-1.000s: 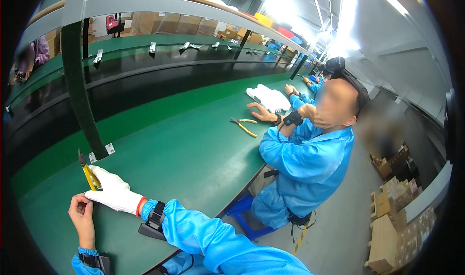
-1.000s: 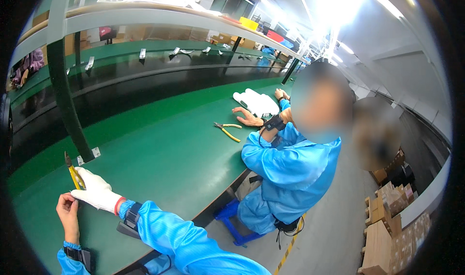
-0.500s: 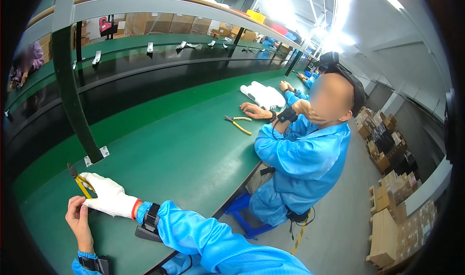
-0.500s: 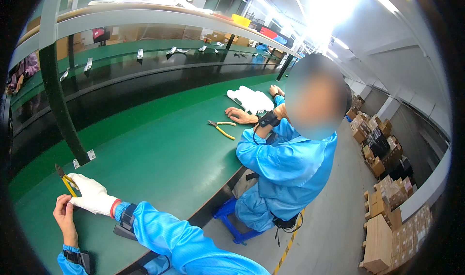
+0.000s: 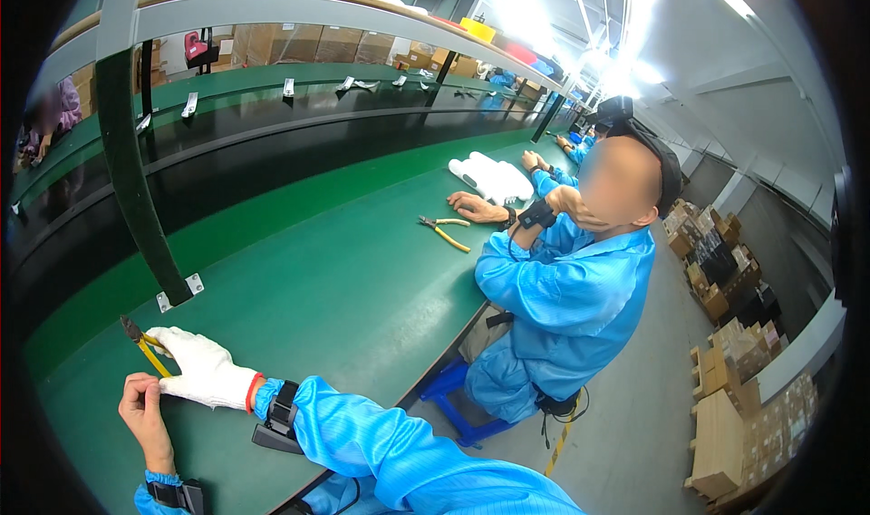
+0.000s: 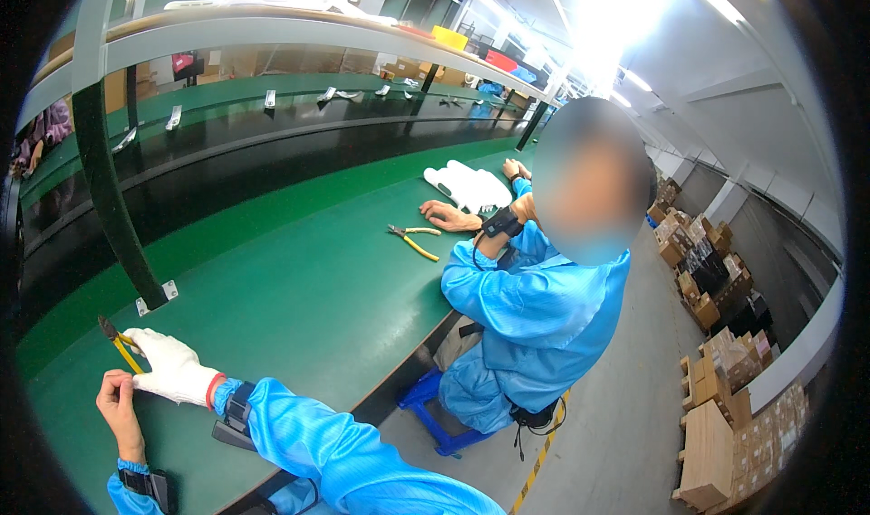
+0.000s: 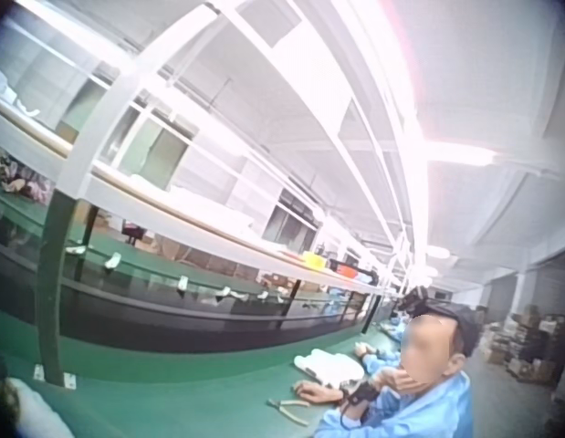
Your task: Trimming and assembling small plastic components using pliers on an industrial assembly line.
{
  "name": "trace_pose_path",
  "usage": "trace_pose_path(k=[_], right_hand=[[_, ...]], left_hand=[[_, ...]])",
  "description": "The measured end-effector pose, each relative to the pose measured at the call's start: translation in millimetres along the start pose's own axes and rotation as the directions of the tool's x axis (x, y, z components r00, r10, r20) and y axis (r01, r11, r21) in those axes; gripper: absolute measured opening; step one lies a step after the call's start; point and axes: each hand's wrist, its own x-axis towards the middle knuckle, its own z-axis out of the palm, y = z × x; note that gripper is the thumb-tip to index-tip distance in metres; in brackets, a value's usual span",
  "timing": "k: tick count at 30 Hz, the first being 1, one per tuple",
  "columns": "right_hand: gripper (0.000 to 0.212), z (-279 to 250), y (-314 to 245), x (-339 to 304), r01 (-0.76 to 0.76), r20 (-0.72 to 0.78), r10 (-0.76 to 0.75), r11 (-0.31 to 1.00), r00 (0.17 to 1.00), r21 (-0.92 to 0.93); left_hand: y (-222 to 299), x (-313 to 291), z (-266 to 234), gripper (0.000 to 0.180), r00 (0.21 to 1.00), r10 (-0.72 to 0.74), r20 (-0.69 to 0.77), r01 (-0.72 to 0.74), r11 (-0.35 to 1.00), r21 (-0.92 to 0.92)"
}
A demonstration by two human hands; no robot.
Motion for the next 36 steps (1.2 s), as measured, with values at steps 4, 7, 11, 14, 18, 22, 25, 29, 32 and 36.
trace_pose_path(k=[4,7,11,14,18,22,25,29,32,36], right_hand=[[0.073,0.9,0.9,0.2,0.013,-0.02,-0.013,1.0,1.0,0.0],[0.075,2.1,2.5,1.2,-0.019,0.007,0.019,1.0,1.0,0.008],[0.077,3.8,3.5,2.0,0.0,-0.032,0.0,1.0,0.999,0.012],[0.078,3.1,3.4,1.9,-0.026,-0.034,0.027,0.999,0.999,0.027],[0.079,1.7,2.0,2.3,-0.084,-0.034,0.087,0.994,0.996,0.075],[0.08,1.8,1.1,2.0,-0.066,-0.043,0.068,0.997,0.997,0.046],[0.081,2.2,0.6,1.4,-0.081,-0.05,0.084,0.995,0.995,0.06],[0.08,0.7,0.4,1.1,-0.089,-0.04,0.091,0.995,0.995,0.038],[0.08,0.5,0.2,1.6,-0.088,-0.039,0.089,0.996,0.995,0.028],[0.08,0.8,1.3,2.2,-0.104,-0.041,0.106,0.994,0.994,0.045]], left_hand=[[-1.3,-0.1,-0.6,0.012,1.0,0.0,-0.011,0.0,1.0,0.009],[-0.5,0.0,0.2,0.012,0.999,0.018,-0.028,-0.018,1.0,0.006],[1.2,-0.5,0.9,0.011,0.997,0.048,-0.059,-0.047,0.999,0.018],[2.3,-1.0,0.6,0.012,0.995,0.056,-0.076,-0.053,0.997,0.051],[2.3,0.1,1.2,0.016,0.989,0.092,-0.112,-0.082,0.992,0.09],[1.9,-0.3,0.8,0.018,0.991,0.075,-0.109,-0.066,0.994,0.083],[0.6,-1.4,-0.5,0.02,0.989,0.099,-0.107,-0.086,0.989,0.119],[-0.2,-2.0,-3.2,0.023,0.997,0.051,-0.066,-0.046,0.996,0.075],[1.4,-3.2,-4.3,0.025,0.998,-0.059,0.008,0.059,0.998,0.017],[4.6,-3.7,0.6,0.022,0.999,-0.042,0.016,0.042,0.999,-0.013]])
